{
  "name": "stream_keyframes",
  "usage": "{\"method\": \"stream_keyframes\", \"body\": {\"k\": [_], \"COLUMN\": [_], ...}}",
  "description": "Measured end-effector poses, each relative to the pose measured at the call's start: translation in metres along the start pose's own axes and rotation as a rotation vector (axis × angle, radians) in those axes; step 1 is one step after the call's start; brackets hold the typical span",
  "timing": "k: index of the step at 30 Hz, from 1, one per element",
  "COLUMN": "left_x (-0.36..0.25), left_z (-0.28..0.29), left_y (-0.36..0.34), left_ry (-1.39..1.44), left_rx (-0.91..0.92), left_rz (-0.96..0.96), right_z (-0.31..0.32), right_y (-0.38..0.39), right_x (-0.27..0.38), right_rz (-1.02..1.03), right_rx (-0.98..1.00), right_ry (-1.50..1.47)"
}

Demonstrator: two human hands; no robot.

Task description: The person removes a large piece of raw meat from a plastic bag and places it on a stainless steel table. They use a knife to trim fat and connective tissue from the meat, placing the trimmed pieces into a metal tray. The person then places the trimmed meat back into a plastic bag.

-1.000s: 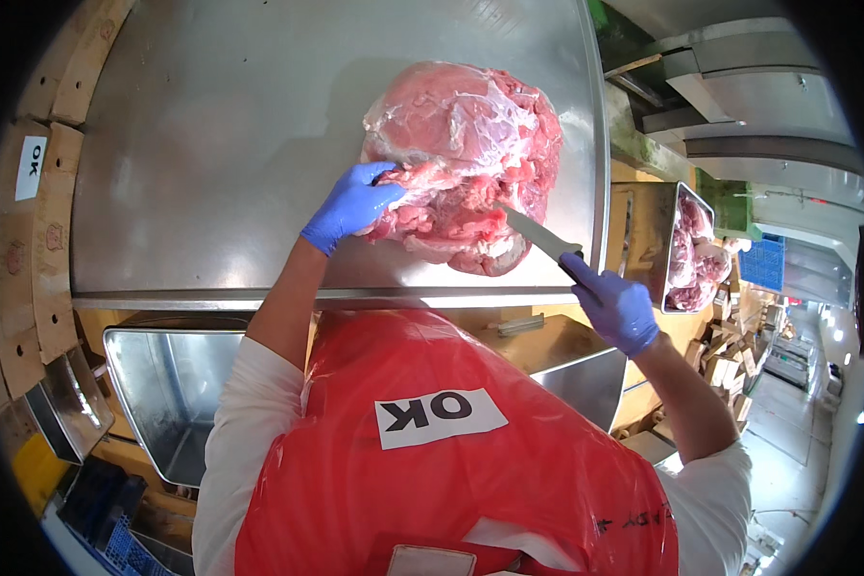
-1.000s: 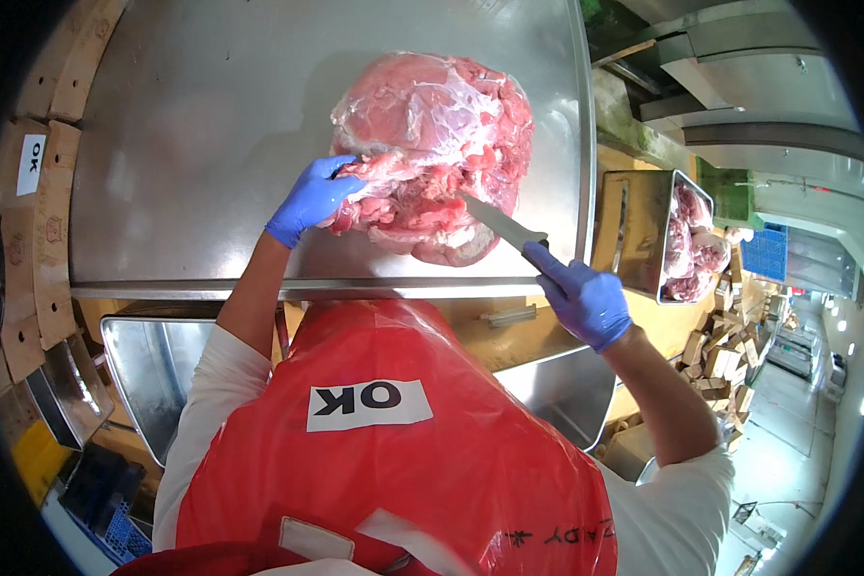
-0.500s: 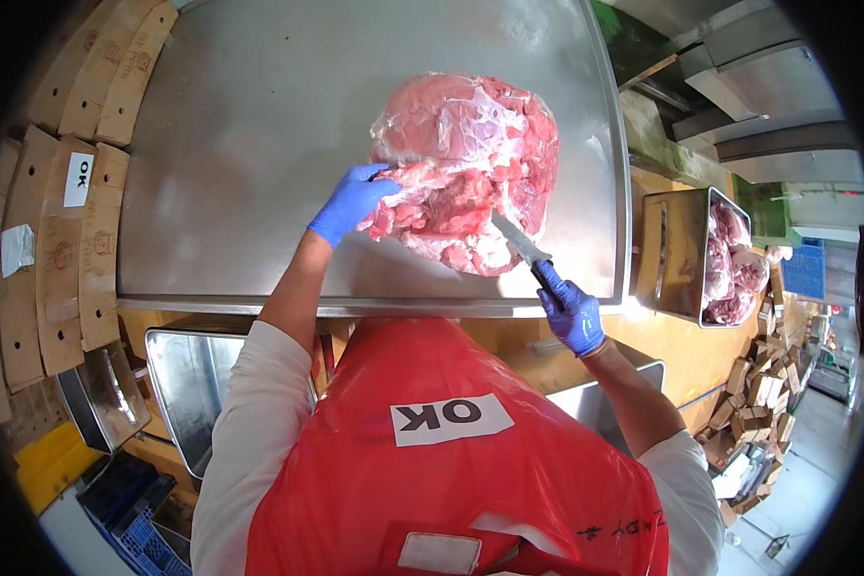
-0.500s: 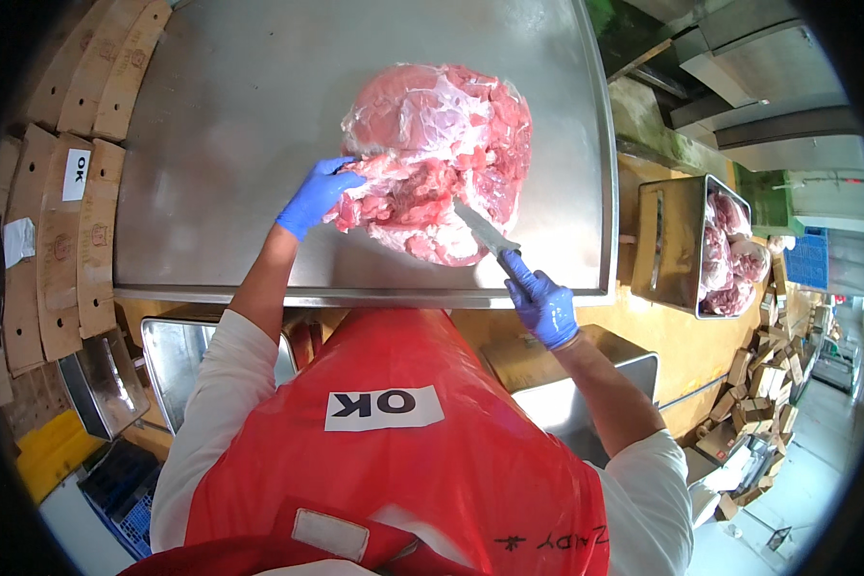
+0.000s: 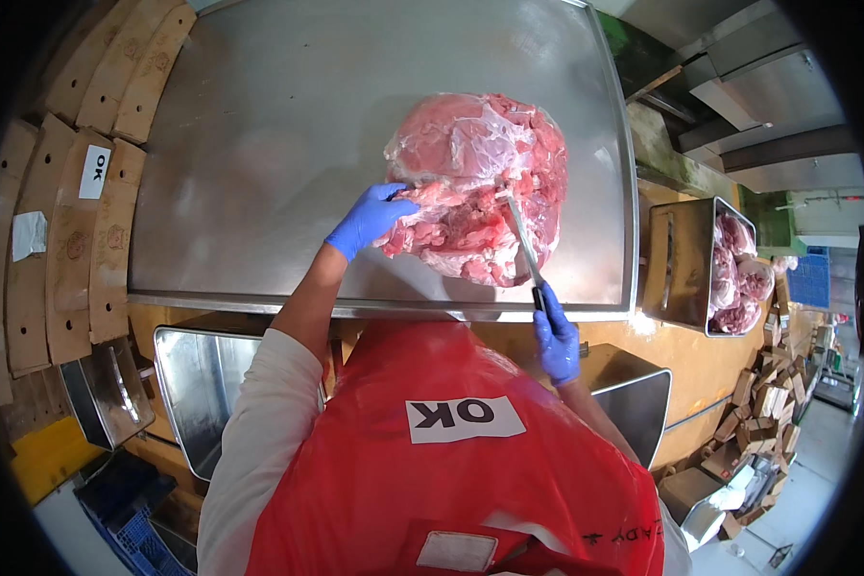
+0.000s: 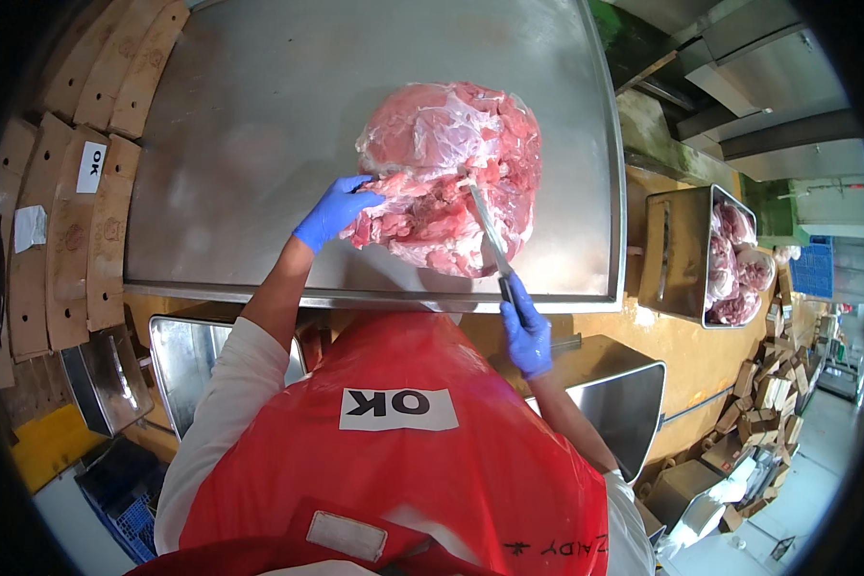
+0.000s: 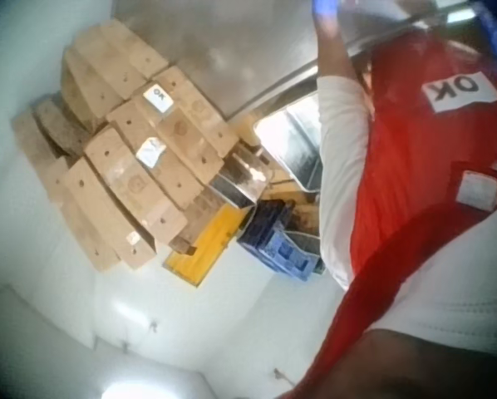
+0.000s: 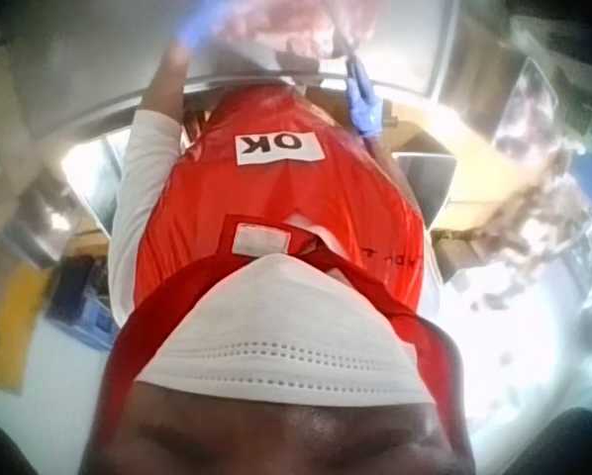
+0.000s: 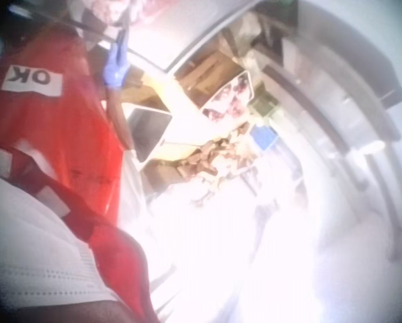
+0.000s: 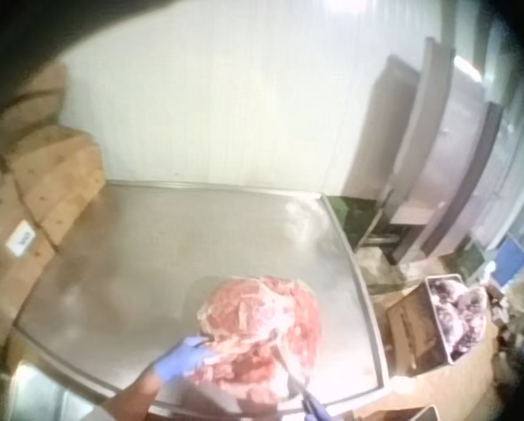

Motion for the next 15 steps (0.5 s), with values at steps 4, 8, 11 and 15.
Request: {"method": "stream_keyframes", "body": {"k": [4, 8, 11, 15], "left_x": [-0.002, -0.013, -0.017, -0.019], "left_z": [-0.008, -0.011, -0.014, -0.024], "left_y": [0.006, 0.01, 0.012, 0.017], "left_ry": [0.066, -0.011, -0.011, 0.047], "left_rx": [0.014, -0.023, 0.007, 0.071], "left_rz": [-0.04, -0.116, -0.1, 0.0], "right_z": [0.053, 0.076, 0.072, 0.044], "right_y": [0.012, 0.001, -0.027, -0.064], "right_x": [0.045, 0.118, 0.173, 0.213], "right_rz": [0.12, 0.18, 0.214, 0.249], "right_rx": [0.039, 0.111, 0.228, 0.413], "right_ry": [0.396, 0.839, 1.31, 1.481]}}
Point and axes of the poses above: each hand's wrist, its own y-axis away from the middle knuckle, its own z-axis out of the back of the hand, x = y × z, the point moved 9 cm from there along -y, towards the middle knuckle, and after that the axes turned 10 degrees about y, right-handed, at the moved point
